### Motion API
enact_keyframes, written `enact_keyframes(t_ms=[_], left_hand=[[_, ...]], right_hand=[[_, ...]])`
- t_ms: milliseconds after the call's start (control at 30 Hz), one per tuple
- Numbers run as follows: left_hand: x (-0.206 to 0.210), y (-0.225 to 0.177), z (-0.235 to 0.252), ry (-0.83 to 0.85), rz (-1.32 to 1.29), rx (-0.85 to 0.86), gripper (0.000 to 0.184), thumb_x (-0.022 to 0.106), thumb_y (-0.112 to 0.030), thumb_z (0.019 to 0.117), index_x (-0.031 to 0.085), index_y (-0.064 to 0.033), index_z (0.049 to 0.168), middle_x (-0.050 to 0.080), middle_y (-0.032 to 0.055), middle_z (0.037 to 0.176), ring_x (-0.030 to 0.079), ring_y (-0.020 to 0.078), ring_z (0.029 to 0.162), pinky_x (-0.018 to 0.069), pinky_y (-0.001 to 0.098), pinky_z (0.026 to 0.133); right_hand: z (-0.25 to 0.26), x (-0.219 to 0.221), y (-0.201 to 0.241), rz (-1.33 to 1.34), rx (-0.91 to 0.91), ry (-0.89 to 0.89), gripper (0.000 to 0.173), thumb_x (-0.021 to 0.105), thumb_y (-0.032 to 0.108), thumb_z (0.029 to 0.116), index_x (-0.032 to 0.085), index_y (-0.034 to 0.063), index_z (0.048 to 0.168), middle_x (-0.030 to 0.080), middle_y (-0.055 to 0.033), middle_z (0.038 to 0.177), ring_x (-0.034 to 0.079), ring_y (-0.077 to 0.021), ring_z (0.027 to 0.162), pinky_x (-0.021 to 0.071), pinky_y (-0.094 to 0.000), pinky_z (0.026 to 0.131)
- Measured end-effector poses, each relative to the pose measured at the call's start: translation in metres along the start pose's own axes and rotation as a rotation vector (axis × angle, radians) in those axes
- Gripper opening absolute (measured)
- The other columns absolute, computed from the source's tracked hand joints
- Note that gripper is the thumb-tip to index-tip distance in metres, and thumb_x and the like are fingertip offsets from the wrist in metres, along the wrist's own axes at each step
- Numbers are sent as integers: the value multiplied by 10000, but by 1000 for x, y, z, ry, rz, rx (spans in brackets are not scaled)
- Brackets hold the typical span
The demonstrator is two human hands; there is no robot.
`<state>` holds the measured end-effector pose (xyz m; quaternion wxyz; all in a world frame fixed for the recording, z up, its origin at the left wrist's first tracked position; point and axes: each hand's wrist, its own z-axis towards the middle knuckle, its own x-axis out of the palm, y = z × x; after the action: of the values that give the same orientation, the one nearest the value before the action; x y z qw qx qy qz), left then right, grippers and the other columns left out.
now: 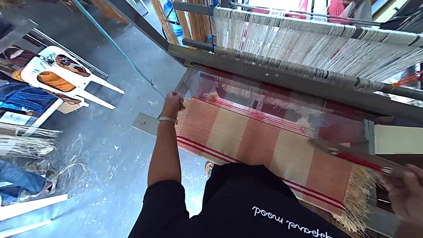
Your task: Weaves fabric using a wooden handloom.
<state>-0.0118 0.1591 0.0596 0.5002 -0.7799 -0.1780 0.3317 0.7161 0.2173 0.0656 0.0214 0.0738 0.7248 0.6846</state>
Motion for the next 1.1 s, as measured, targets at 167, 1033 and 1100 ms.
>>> enact_keyframes(t_ms=[167,1033,1100], left_hand=[[-29,-44,28,-64,84,156,349,511,-166,1039,491,-35,1362,608,97,1017,568,132,799,510,348,744],[-42,-80,95,90,-213,120,368,582,-240,1024,507,-235,1384,691,-45,999,565,32,626,459,193,546],[-41,-80,96,143,-156,151,410,538,-239,1047,453,-275,1447,706,-46,1120,574,17,638,458,177,544]], right_hand=[[-23,124,-44,-160,99,252,314,522,112,1034,518,-9,1324,675,-41,1070,707,-130,911,638,-354,823],[60,30,3,-1581,11,315,348,455,213,1094,628,-36,1265,663,-350,1137,642,-556,1082,477,-751,893],[61,30,14,-1597,65,279,330,456,175,1089,615,-45,1276,647,-356,1179,623,-559,1124,469,-743,920]])
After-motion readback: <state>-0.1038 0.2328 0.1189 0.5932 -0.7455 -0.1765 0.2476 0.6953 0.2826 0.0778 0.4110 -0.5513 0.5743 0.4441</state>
